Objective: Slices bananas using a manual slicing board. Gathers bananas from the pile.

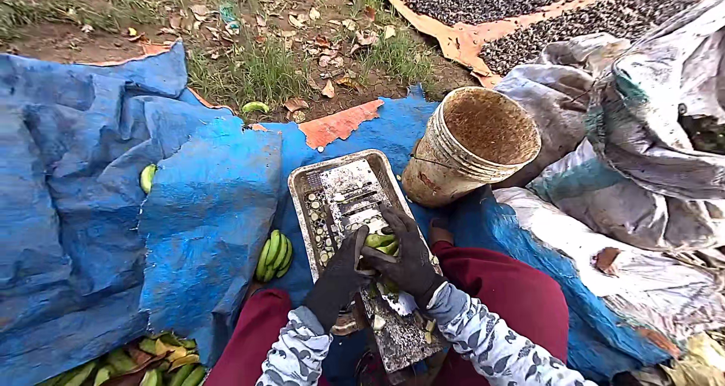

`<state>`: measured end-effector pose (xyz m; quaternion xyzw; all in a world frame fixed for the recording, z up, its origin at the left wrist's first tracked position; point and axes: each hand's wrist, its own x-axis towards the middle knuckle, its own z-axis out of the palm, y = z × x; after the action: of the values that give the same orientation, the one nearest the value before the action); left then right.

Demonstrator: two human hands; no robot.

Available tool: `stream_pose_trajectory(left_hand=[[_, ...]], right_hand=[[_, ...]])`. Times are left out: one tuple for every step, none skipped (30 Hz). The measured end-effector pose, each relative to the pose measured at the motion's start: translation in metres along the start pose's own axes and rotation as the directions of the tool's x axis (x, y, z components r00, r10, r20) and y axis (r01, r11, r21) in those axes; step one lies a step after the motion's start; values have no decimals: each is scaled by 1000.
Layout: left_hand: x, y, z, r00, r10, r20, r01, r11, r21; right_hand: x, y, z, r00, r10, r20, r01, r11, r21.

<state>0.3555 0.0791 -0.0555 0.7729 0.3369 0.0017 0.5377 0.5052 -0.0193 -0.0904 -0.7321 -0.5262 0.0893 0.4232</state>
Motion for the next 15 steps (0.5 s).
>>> stream_pose_trajectory(left_hand=[[-1,1,0,1000,-17,-7,17,1000,23],[-3,3,1,999,-39,-16,40,997,63],[-6,5,3,998,-59,-21,61,993,100],[-8,4,6,998,-61,-27,64,990,128],[-9,3,7,998,-65,-17,66,989,134],[-9,-1,5,998,-59,5,58,992,115],[-8,-7,2,999,-47,28,45,997,58],[-9,-15,-3,1000,-19,17,20,999,-35],[-11,-25,-10,998,14,-55,-21,991,-133],[-15,-35,-16,983,31,-184,-70,974,-215],[-20,-45,-22,941,15,-338,-118,950,-289],[-25,-52,-28,887,-30,-460,-148,926,-347],[-30,-58,-34,834,-72,-547,-167,912,-376],[-33,-64,-39,790,-98,-605,-185,903,-388],[-36,-69,-41,763,-112,-637,-197,898,-393]], right_hand=[[-1,-2,1,997,-74,23,75,992,-100],[-3,-5,0,985,-159,64,169,960,-222],[-7,-10,-3,969,-203,139,236,924,-302],[-11,-14,-8,950,-220,221,286,897,-337],[-11,-16,-16,926,-205,315,313,886,-341],[-7,-18,-26,889,-147,434,314,886,-343],[2,-23,-36,829,-49,557,288,891,-352],[13,-28,-42,759,63,648,247,893,-377],[23,-35,-43,705,154,692,226,876,-425],[31,-43,-41,675,223,703,220,849,-481],[33,-51,-37,673,266,691,208,828,-521],[32,-58,-30,690,281,667,198,813,-548],[30,-63,-23,711,287,642,184,805,-564],[30,-66,-17,725,292,624,169,803,-572],[32,-66,-14,725,305,617,154,802,-577]])
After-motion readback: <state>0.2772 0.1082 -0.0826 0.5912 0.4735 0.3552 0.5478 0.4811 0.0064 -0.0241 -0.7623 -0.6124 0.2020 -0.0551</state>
